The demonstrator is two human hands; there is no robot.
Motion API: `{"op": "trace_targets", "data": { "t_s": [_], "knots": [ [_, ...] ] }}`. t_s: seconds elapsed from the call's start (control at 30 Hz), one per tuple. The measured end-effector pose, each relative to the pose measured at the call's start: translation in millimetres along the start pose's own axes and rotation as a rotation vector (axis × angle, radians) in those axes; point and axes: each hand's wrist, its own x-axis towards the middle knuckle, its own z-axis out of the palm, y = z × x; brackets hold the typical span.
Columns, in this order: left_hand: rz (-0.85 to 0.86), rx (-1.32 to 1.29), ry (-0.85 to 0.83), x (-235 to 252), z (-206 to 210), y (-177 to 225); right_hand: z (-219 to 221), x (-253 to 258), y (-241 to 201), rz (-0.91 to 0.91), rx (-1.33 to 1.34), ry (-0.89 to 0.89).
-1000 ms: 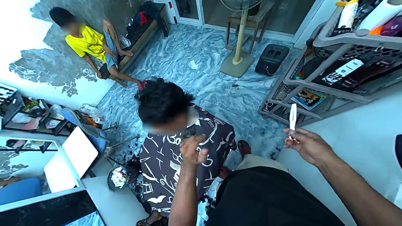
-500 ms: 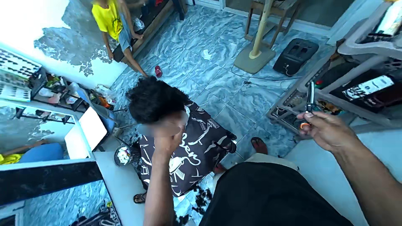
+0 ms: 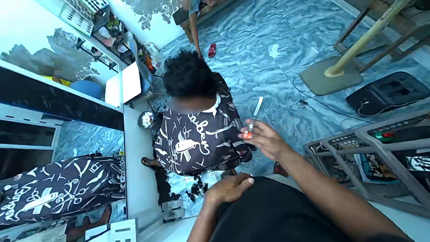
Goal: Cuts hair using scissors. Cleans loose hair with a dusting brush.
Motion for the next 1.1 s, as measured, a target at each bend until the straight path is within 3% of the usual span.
{"op": "trace_targets", "data": {
  "t_s": [0.13,0.27,0.4,0.6,1.1],
  "knots": [
    [0.123,0.086,0.159,-22,-7,-30,103,53,27,-0.095,-0.310,-0.223],
    [0.176,0.111,0.255,-59,-22,-62,156,96,57,-0.077,-0.373,-0.140],
    [0.144,0.006,0.246,-84,-26,-88,162,125,74,-0.059,-0.414,-0.026],
    [0.136,-0.062,0.256,-93,-35,-112,172,130,78,-0.119,-0.411,0.059],
    [0.147,-0.022,0.167,-86,-58,-117,182,125,74,-0.124,-0.256,0.118]
  ]
}}
